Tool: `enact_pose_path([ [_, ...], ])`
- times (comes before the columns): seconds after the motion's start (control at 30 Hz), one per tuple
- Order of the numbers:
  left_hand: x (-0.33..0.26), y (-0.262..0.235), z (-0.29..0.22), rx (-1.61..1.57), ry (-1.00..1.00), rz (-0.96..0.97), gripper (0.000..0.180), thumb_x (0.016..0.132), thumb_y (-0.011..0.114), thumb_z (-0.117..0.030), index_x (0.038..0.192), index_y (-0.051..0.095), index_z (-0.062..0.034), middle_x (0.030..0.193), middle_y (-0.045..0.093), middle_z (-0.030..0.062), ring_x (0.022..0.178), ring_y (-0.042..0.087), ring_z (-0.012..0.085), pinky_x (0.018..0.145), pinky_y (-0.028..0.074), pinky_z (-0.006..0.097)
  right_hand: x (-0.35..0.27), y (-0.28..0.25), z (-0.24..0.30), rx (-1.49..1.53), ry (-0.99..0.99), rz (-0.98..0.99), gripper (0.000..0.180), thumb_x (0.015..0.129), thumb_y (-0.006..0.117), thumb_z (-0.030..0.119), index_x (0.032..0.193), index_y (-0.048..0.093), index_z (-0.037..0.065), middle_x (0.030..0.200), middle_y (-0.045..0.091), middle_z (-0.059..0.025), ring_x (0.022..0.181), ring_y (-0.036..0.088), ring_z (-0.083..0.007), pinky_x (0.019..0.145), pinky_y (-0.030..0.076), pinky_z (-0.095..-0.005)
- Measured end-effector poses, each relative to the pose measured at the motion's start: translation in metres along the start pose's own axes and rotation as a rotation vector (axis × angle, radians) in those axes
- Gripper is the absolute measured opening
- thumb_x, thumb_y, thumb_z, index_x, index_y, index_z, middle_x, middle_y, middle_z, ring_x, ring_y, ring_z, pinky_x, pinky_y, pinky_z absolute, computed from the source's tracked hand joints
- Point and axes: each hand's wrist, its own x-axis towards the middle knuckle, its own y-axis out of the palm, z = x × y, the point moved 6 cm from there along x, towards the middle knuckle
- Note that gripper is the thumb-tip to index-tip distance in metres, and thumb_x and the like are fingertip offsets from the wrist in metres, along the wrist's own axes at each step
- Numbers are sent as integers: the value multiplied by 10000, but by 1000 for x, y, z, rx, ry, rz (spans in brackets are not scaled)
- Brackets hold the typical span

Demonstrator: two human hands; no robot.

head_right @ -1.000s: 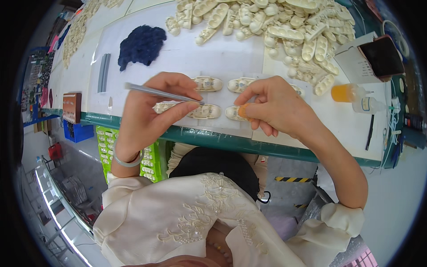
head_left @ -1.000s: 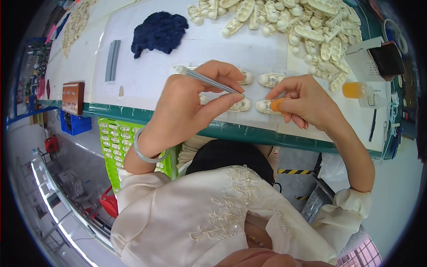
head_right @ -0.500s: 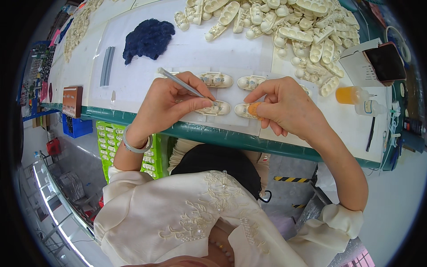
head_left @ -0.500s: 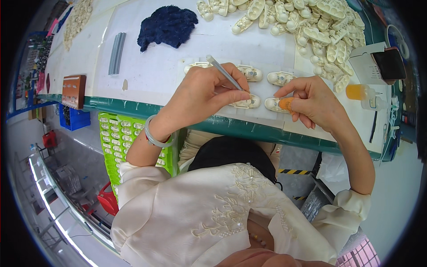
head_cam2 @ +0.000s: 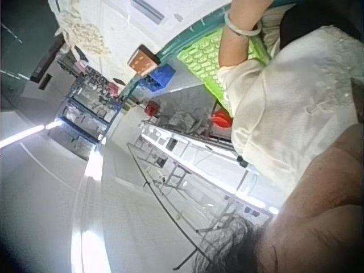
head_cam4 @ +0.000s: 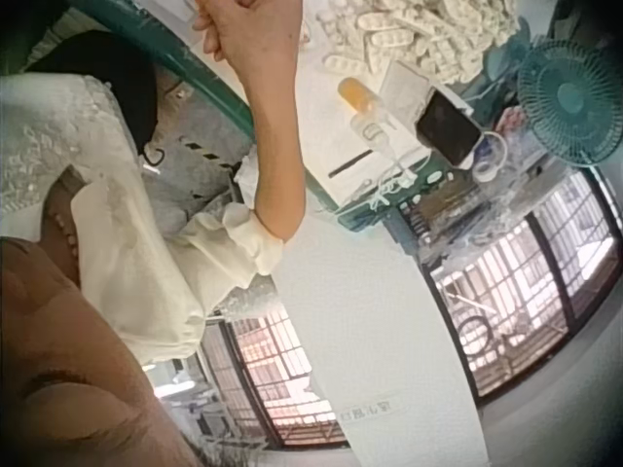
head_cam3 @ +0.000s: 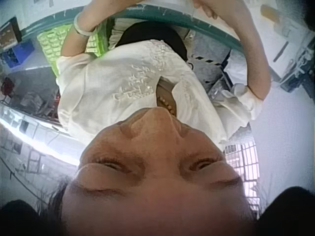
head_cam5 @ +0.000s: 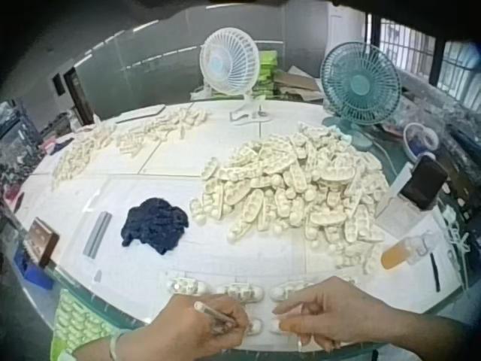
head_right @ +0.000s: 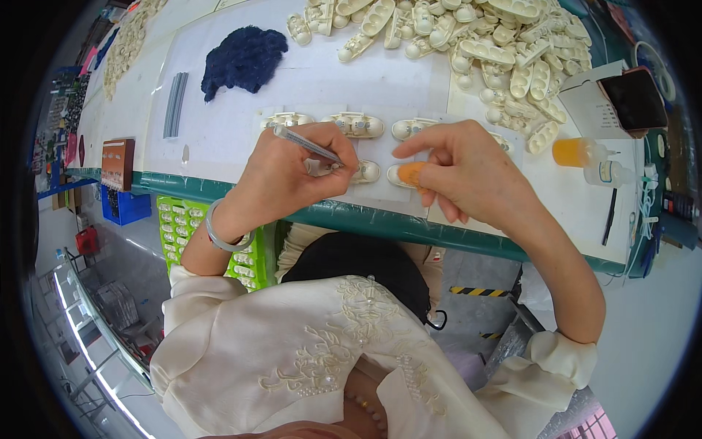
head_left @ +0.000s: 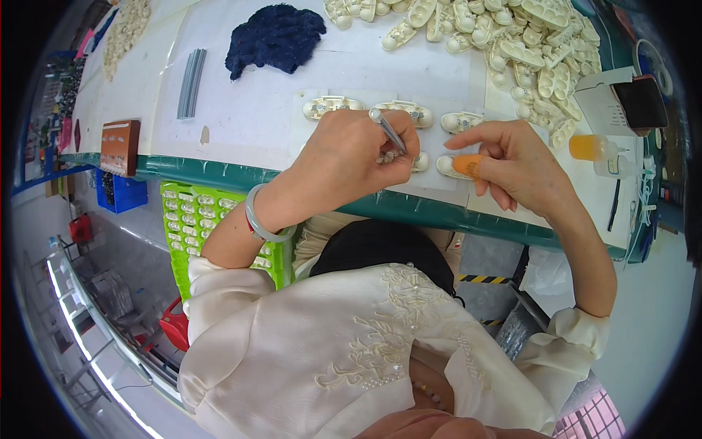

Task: Apply adhesive or solvent to plastic housings and use a scraping tool to clean and finish the edges before sorting them into a tray.

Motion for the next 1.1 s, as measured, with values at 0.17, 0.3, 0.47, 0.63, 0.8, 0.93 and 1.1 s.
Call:
enact_pose_path([
  [0.17, -1, 1, -1, 19, 73, -65, 110, 668, 650, 10, 745, 600, -49, 715, 617, 41, 630, 603, 137, 583, 484, 239, 16, 25, 11, 27, -60, 38, 251, 797, 565, 85, 987, 596, -75, 574, 570, -76, 372, 483, -92, 335, 370, -229],
  [0.3, -3, -2, -7, 64, 155, -105, 124, 669, 651, 17, 763, 598, -45, 730, 620, 40, 643, 605, 128, 594, 491, 239, 24, 29, 10, 7, -63, 92, 212, 786, 560, 76, 927, 594, -79, 582, 571, -85, 380, 496, -102, 338, 382, -243],
  [0.47, -6, -11, 16, -222, -33, -53, 115, 706, 649, 30, 794, 588, -12, 796, 630, 48, 729, 613, 105, 644, 507, 245, 28, 30, 12, 48, -12, 76, 171, 756, 563, 65, 850, 581, -77, 578, 568, -88, 378, 493, -102, 339, 382, -244],
  [0.63, -22, -34, 11, -337, -68, -229, 181, 754, 640, 34, 925, 581, 30, 858, 622, 56, 804, 599, 112, 737, 483, 234, 31, 32, 15, 51, 11, 82, 171, 741, 564, 60, 841, 573, -79, 571, 558, -90, 366, 471, -93, 330, 358, -237],
  [0.8, -21, -20, 13, -168, -106, -90, 87, 753, 659, -14, 839, 663, 1, 829, 628, 60, 737, 592, 132, 636, 457, 239, 33, 33, 11, 109, 16, 86, 181, 753, 554, 81, 875, 576, -52, 546, 539, -68, 335, 424, -56, 304, 308, -199],
  [0.93, -19, -16, 10, -51, -84, -35, 92, 744, 669, -30, 828, 654, 2, 776, 620, 52, 690, 591, 131, 613, 461, 235, 32, 34, 12, 82, 29, 79, 176, 754, 553, 77, 879, 578, -46, 543, 538, -63, 334, 424, -55, 304, 308, -197],
  [1.1, -18, -17, 8, -36, 21, -129, 69, 702, 648, -6, 739, 591, -16, 752, 609, 42, 674, 597, 124, 599, 471, 234, 30, 31, 14, 62, 11, 119, 196, 762, 571, 66, 897, 577, -76, 583, 558, -84, 375, 477, -87, 336, 374, -224],
])
